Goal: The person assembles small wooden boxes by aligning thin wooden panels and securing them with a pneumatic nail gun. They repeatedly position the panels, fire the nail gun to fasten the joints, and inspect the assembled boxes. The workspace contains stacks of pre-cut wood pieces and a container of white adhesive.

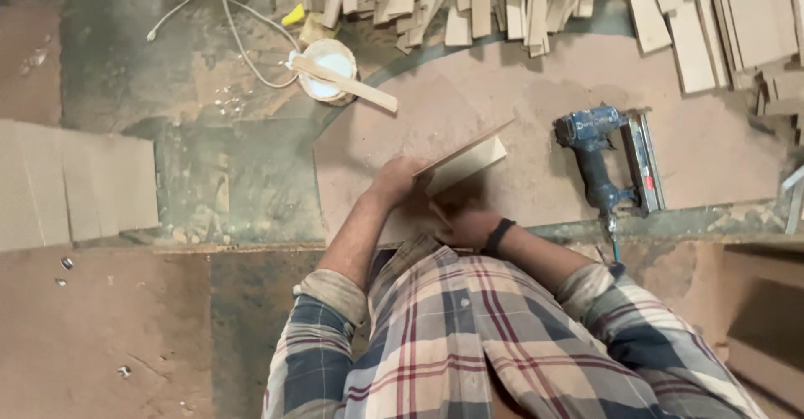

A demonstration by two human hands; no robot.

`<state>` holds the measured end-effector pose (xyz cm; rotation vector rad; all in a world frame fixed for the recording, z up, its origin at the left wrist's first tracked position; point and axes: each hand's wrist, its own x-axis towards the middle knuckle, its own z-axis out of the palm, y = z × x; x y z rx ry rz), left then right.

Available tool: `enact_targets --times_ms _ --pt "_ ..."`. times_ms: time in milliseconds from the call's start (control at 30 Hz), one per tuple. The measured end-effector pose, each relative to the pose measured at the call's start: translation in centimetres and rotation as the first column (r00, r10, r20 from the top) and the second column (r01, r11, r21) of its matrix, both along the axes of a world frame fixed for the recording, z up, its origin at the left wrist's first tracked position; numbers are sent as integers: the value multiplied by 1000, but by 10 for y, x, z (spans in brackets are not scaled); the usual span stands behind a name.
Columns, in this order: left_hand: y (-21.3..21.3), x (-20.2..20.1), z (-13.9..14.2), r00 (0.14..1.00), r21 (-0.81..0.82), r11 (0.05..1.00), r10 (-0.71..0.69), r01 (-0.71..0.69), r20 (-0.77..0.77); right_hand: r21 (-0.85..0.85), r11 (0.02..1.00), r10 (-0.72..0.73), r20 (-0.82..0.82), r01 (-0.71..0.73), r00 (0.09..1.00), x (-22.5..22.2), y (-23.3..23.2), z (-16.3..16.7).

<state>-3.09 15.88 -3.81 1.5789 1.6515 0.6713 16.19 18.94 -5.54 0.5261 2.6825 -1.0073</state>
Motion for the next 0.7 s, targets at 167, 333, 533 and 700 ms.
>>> enact_targets --times_ms 167,333,533,700 --pt "4 -1 2 986 67 994 -74 84 -149 83 980 -182 -4 182 983 -7 -9 0" --pt "6 4 4 980 24 998 -54 60 -190 -23 986 -164 29 165 986 1 -10 -1" --pt "11 6 7 983 -22 998 -56 53 -173 79 997 7 -131 3 991 6 -10 -11" --pt "12 14 6 976 145 988 -16 48 -219 118 962 -177 -417 246 891 14 2 -10"
